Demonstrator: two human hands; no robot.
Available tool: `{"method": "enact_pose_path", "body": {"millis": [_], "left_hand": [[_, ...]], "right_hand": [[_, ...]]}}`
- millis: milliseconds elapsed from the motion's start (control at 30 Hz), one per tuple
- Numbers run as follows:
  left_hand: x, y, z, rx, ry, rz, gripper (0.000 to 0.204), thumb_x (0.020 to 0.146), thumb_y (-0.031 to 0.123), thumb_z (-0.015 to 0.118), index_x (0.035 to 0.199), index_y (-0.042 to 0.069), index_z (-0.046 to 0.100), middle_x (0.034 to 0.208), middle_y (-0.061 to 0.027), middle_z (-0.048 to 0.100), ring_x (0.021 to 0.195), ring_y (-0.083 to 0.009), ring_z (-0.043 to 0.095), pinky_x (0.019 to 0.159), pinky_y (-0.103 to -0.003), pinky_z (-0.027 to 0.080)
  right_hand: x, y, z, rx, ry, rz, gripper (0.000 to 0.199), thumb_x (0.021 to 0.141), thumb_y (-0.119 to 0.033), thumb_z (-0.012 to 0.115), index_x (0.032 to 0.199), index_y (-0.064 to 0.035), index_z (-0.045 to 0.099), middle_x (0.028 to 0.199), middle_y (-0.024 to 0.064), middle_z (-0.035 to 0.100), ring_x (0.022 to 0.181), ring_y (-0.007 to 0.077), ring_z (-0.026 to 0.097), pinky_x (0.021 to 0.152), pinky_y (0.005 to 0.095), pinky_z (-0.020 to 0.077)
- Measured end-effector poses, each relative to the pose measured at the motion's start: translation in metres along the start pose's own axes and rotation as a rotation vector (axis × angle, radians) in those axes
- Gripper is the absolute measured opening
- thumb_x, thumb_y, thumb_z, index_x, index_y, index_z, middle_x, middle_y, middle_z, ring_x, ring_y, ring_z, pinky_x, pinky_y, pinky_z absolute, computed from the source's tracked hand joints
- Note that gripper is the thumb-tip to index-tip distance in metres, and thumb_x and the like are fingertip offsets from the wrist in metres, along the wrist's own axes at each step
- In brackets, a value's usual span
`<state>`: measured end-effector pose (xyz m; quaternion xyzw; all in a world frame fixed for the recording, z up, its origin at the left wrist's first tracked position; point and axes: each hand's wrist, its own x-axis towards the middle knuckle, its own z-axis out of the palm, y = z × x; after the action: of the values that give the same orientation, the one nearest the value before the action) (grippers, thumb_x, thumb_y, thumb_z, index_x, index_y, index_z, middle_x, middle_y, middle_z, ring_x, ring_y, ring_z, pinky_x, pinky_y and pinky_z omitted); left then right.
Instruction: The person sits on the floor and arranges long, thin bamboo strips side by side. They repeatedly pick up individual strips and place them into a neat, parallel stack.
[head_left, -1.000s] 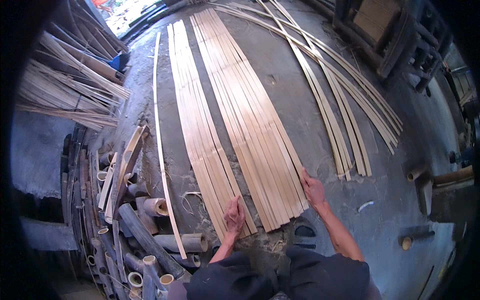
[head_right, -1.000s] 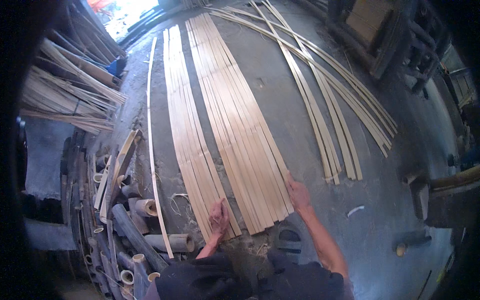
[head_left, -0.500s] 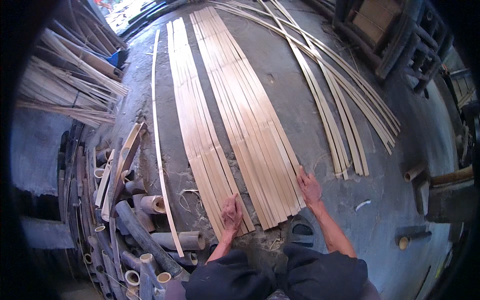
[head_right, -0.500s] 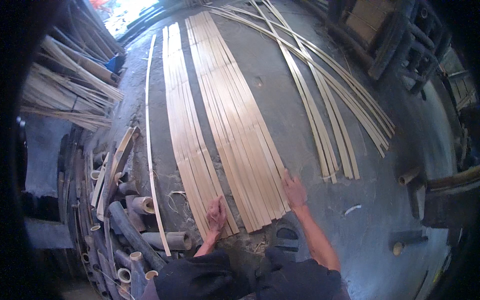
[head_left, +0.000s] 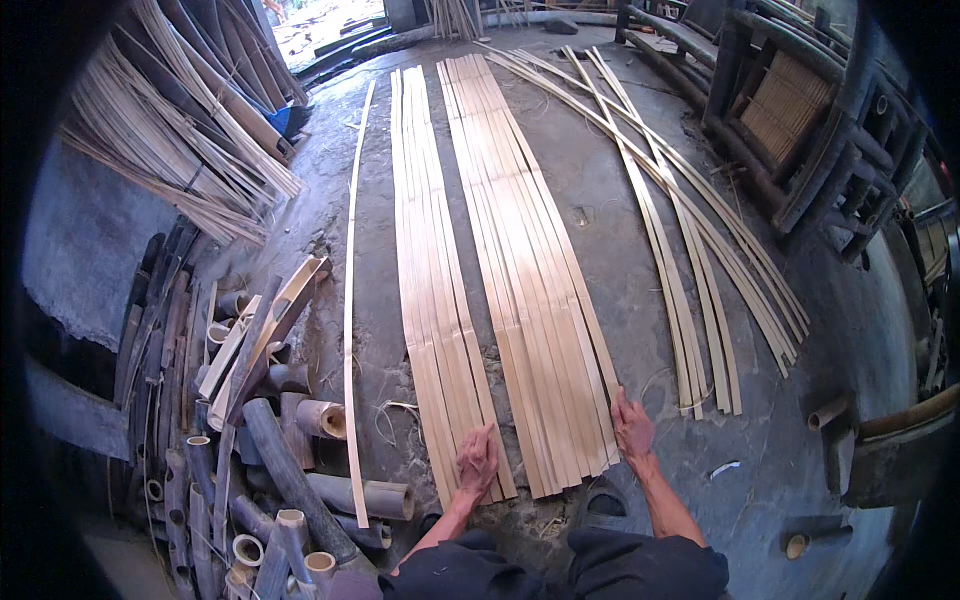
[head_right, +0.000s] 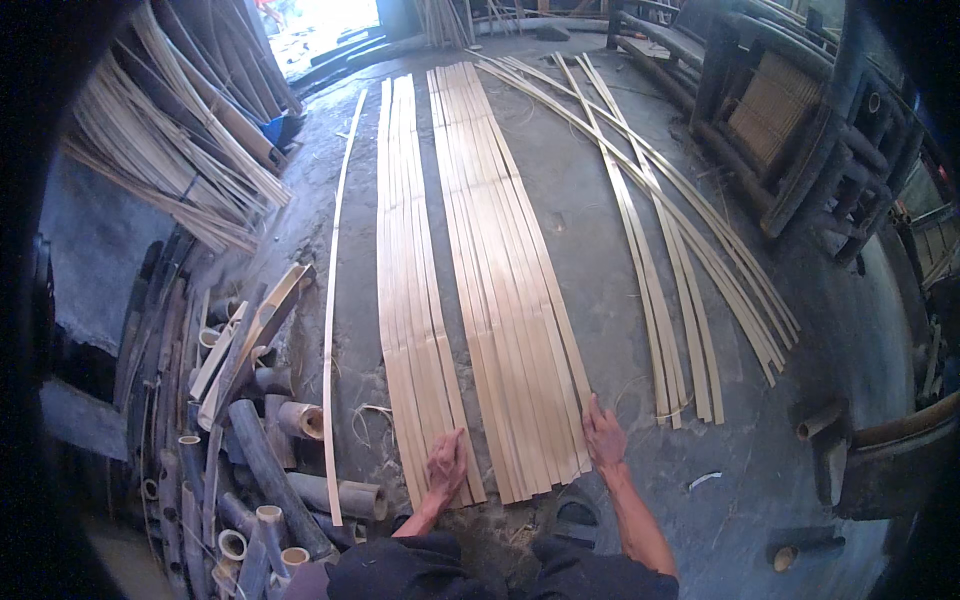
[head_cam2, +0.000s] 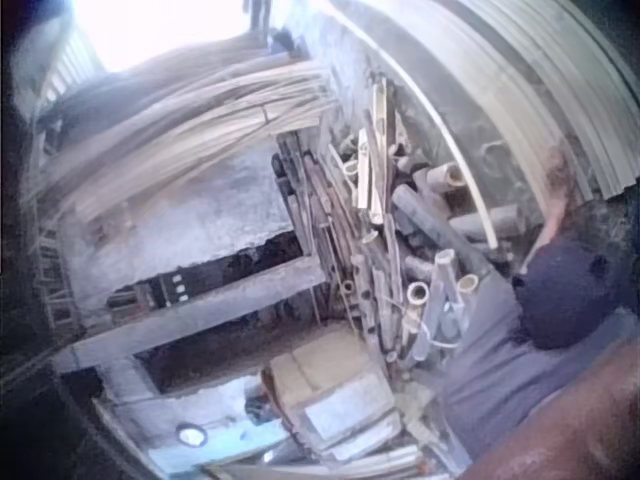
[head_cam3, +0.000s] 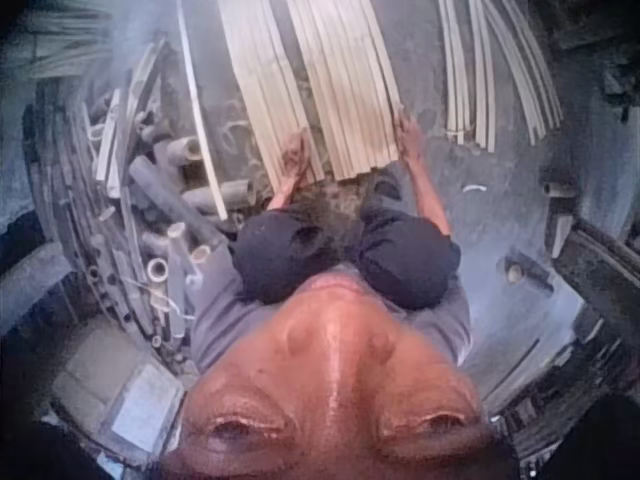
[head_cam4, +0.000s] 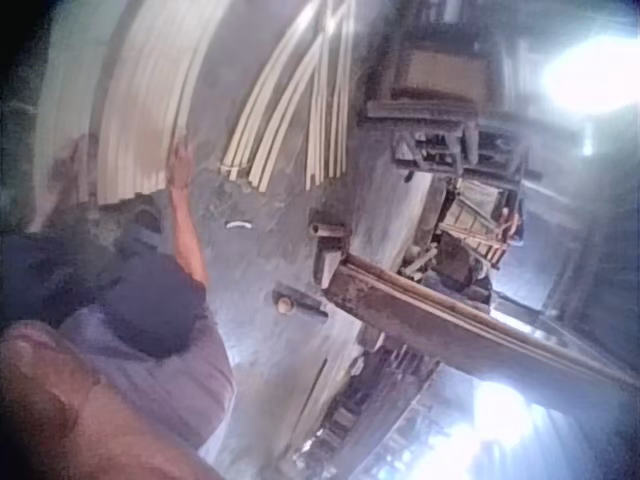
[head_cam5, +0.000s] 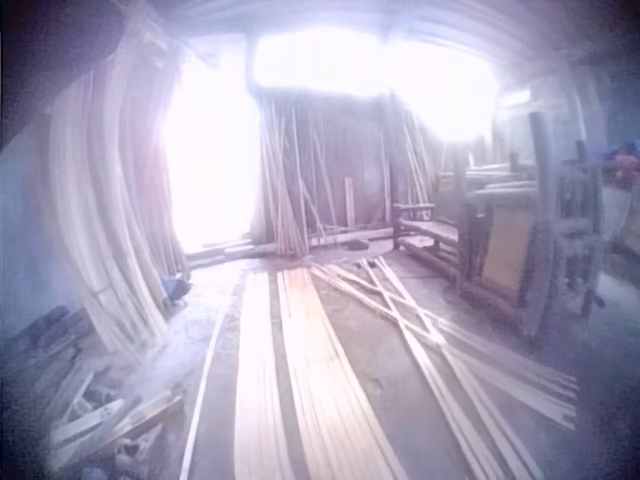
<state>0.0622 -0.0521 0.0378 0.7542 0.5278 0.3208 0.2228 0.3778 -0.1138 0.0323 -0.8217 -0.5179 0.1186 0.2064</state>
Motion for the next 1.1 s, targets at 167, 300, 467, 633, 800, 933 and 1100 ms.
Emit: {"method": "enact_pose_path", "body": {"millis": [167,300,467,633,800,933,1100], "left_hand": [[-0.002,0.0,0.0,-0.004,-0.007,-0.017,0.029,0.084,-0.001,0.057,0.113,0.004,0.06,0.093,-0.0169,0.062,0.088,-0.035,0.062,0.076,-0.043,0.05],[-0.002,-0.004,0.003,-0.013,0.027,0.01,0.032,0.082,-0.002,0.057,0.113,0.004,0.06,0.094,-0.016,0.063,0.089,-0.0344,0.062,0.077,-0.042,0.05],[-0.001,-0.002,0.001,-0.048,-0.006,-0.01,0.029,0.084,0.0,0.056,0.113,0.002,0.059,0.092,-0.0187,0.063,0.09,-0.0366,0.062,0.081,-0.043,0.049],[-0.003,-0.01,0.0,-0.018,0.02,0.002,0.03,0.084,0.001,0.057,0.114,0.004,0.06,0.091,-0.017,0.061,0.085,-0.0344,0.062,0.074,-0.041,0.05],[0.006,-0.012,-0.018,-0.109,0.101,-0.053,0.027,0.088,0.003,0.057,0.114,0.003,0.058,0.086,-0.0156,0.058,0.082,-0.034,0.059,0.07,-0.041,0.048],[0.028,-0.039,-0.056,0.008,0.255,-0.188,0.033,0.081,0.008,0.063,0.113,0.001,0.057,0.099,-0.0131,0.053,0.097,-0.0298,0.054,0.086,-0.042,0.042],[0.051,-0.1,-0.118,0.608,0.393,-0.429,0.058,0.079,0.014,0.064,0.132,0.002,0.044,0.116,-0.02,0.047,0.112,-0.035,0.047,0.094,-0.051,0.038]], "right_hand": [[-0.002,-0.001,0.001,-0.056,-0.012,-0.01,0.045,0.096,-0.036,0.051,0.138,-0.0199,0.05,0.082,0.0127,0.054,0.078,0.0329,0.061,0.065,0.045,0.0511],[0.0,-0.004,-0.002,-0.072,-0.046,-0.007,0.046,0.097,-0.039,0.049,0.139,-0.0192,0.049,0.087,0.0141,0.056,0.081,0.0334,0.062,0.065,0.0451,0.0514],[0.0,-0.01,-0.011,-0.028,-0.054,0.012,0.048,0.097,-0.04,0.048,0.139,-0.0159,0.049,0.09,0.0153,0.058,0.082,0.0356,0.062,0.067,0.0473,0.0502],[0.004,-0.001,0.003,0.024,-0.029,-0.031,0.053,0.096,-0.044,0.049,0.14,-0.0131,0.048,0.095,0.0195,0.063,0.087,0.0378,0.062,0.072,0.047,0.0499],[0.001,-0.023,-0.025,0.181,-0.081,0.128,0.061,0.095,-0.047,0.052,0.14,-0.0075,0.046,0.115,0.025,0.063,0.106,0.0381,0.062,0.086,0.0409,0.0499],[0.003,-0.023,-0.037,0.344,-0.032,0.124,0.065,0.093,-0.048,0.057,0.137,-0.0016,0.049,0.129,0.0222,0.058,0.117,0.0313,0.059,0.093,0.0343,0.0472],[-0.002,-0.054,-0.056,0.4,-0.046,0.186,0.063,0.091,-0.042,0.063,0.136,0.0011,0.05,0.126,0.0227,0.06,0.116,0.03,0.06,0.094,0.0332,0.0464]]}}
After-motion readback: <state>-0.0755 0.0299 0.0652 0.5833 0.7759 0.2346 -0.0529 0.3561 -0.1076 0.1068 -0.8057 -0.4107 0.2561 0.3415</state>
